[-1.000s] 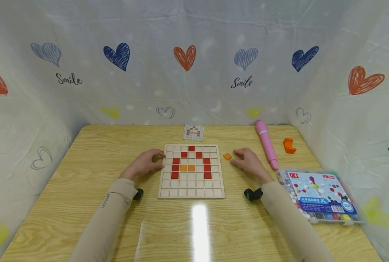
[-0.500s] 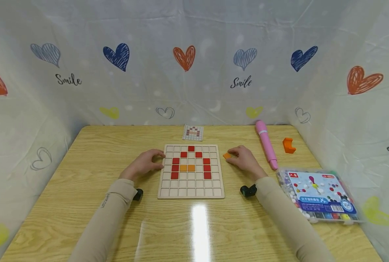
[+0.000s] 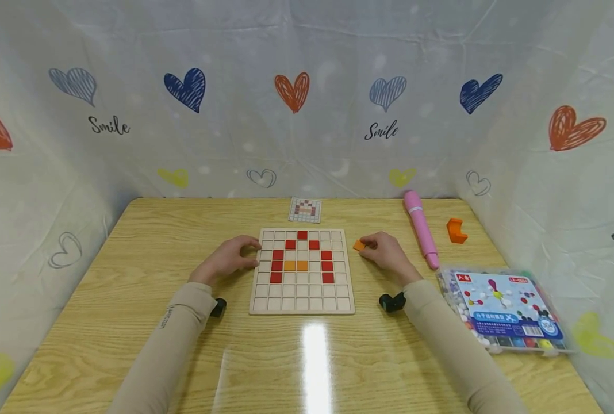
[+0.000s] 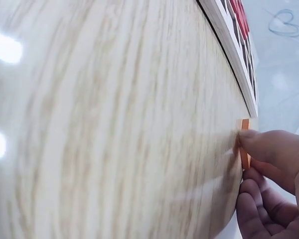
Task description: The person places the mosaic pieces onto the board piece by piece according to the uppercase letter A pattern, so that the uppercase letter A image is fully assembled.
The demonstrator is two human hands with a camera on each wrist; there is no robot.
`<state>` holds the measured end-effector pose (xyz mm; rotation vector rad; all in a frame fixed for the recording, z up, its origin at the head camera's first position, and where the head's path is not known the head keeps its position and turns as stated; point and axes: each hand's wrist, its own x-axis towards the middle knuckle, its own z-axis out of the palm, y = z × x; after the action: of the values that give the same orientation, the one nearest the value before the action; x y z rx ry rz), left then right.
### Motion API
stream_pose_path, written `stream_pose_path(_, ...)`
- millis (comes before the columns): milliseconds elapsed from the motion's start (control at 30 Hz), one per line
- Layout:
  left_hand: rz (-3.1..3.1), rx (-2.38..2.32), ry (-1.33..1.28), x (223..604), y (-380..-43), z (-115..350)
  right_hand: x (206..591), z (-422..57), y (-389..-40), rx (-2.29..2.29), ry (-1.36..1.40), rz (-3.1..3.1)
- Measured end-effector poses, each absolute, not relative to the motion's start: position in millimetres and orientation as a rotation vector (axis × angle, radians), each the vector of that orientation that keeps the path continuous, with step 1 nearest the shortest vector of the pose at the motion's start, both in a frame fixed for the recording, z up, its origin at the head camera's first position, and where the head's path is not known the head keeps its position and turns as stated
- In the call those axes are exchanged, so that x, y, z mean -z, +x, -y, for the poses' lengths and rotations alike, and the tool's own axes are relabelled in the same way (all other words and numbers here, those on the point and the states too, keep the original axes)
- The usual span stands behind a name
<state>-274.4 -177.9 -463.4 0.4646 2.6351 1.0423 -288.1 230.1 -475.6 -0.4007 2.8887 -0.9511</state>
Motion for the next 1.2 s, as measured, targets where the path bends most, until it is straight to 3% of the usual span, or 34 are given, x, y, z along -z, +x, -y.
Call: stream_pose_path(1200,-2.668,-1.042,0.486,465.8,-274.4,176.6,476.0,-223.4,-286.7,0.905,-0.439,-2.957)
